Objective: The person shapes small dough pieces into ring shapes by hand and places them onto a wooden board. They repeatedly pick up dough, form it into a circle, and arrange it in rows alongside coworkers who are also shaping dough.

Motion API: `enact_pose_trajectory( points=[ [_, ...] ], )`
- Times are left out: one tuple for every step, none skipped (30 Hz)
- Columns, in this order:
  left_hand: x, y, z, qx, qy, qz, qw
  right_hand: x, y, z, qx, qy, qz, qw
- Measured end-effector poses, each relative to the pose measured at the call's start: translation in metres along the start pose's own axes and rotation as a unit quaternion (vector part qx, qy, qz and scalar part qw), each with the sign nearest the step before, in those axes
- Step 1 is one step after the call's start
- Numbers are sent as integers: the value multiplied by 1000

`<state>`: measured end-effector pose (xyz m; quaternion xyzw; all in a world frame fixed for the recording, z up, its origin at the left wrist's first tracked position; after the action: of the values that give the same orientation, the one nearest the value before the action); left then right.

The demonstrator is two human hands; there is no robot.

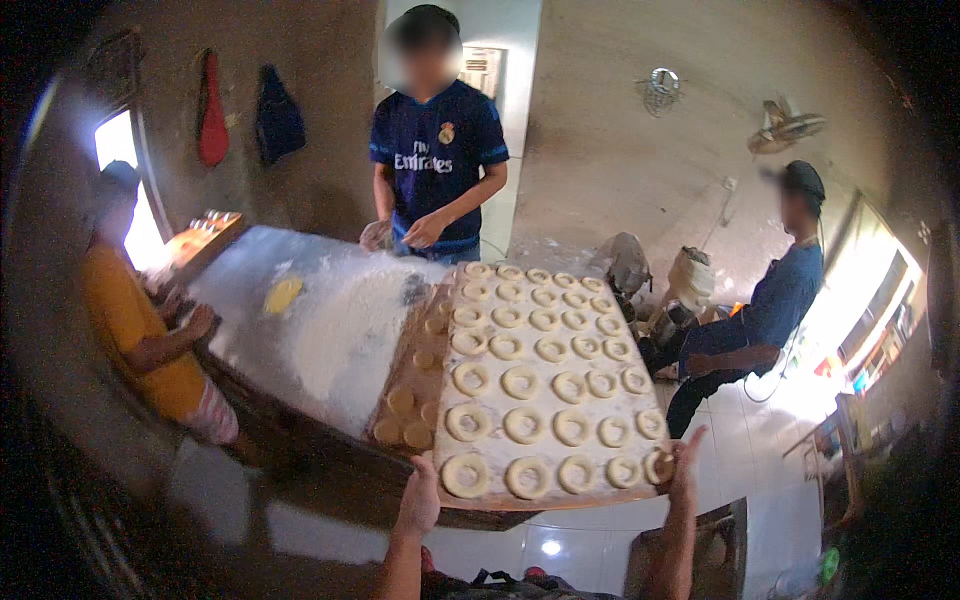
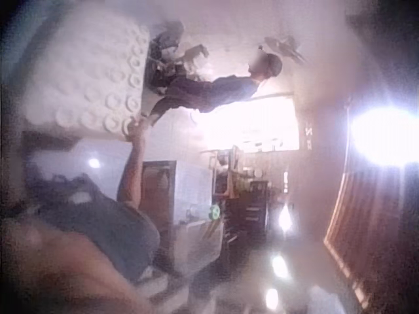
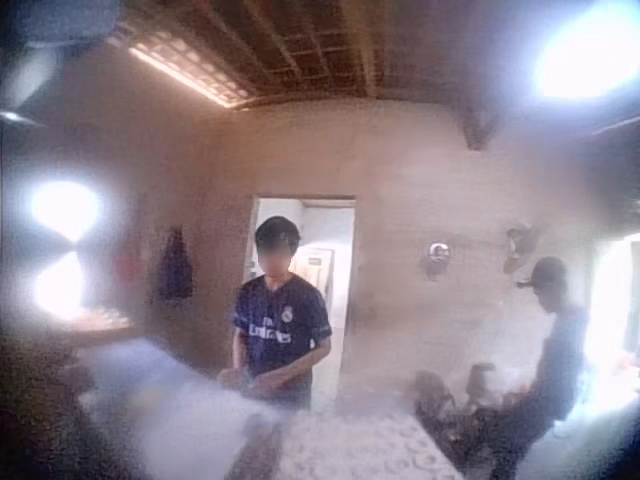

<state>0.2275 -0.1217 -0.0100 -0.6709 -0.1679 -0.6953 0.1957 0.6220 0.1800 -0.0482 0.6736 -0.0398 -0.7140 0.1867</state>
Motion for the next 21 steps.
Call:
enact_pose_trajectory(
  points=[
    [12, 17, 12, -65, 54, 44, 995, -9, 4, -18, 33, -11, 17, 999],
    [20, 33, 27, -130, 114, 92, 981, -29, 12, -33, 19, 38, -50, 998],
    [31, 51, 40, -134, 105, 143, 975, -49, 13, -45, -3, 62, -89, 994],
    [42, 67, 52, -147, 93, 183, 968, -69, 14, -57, -26, 84, -127, 988],
    [50, 80, 63, -157, 84, 214, 960, -89, 14, -71, -50, 86, -122, 987],
    [57, 92, 81, -182, 80, 245, 949, -110, 20, -91, -35, 207, -228, 951],
    [63, 104, 97, -202, 79, 271, 938, -130, 28, -107, -24, 319, -332, 888],
    [65, 111, 119, -234, 86, 293, 923, -147, 44, -131, 0, 421, -425, 801],
    [70, 122, 132, -251, 83, 312, 913, -156, 47, -138, 14, 438, -431, 789],
    [72, 129, 147, -273, 87, 330, 900, -159, 52, -145, 32, 444, -413, 795],
    [71, 140, 161, -289, 93, 341, 890, -160, 59, -149, 43, 449, -396, 800],
    [76, 143, 177, -304, 101, 353, 879, -163, 66, -150, 52, 457, -380, 803],
    [74, 153, 186, -316, 98, 372, 868, -154, 69, -140, 42, 453, -380, 805],
    [72, 164, 193, -321, 95, 383, 861, -139, 73, -129, 29, 449, -372, 812],
    [67, 174, 203, -331, 99, 398, 850, -125, 83, -122, 22, 451, -364, 815],
    [60, 184, 214, -343, 107, 402, 842, -102, 90, -121, 13, 451, -348, 822],
    [52, 191, 224, -356, 116, 408, 833, -75, 97, -122, 6, 452, -328, 829],
    [46, 195, 231, -357, 113, 405, 834, -50, 98, -119, -10, 448, -305, 840],
    [81, 184, 248, -348, 121, 416, 832, -75, 91, -106, -35, 455, -296, 839],
    [81, 189, 248, -327, 95, 417, 843, -48, 85, -71, -84, 443, -283, 846],
    [79, 196, 253, -339, 104, 416, 837, -16, 96, -75, -88, 438, -253, 858]
  ],
)
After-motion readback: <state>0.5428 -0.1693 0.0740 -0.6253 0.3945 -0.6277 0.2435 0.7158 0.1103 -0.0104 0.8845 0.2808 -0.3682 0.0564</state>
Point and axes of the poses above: each hand's wrist, its own y-axis away from the middle knuckle, its own z-axis out of the palm, x = y × z, the point moved 5 cm from there along -y, towards the middle knuckle, and after that the axes turned 9 degrees about -x, right-handed, at the moved point
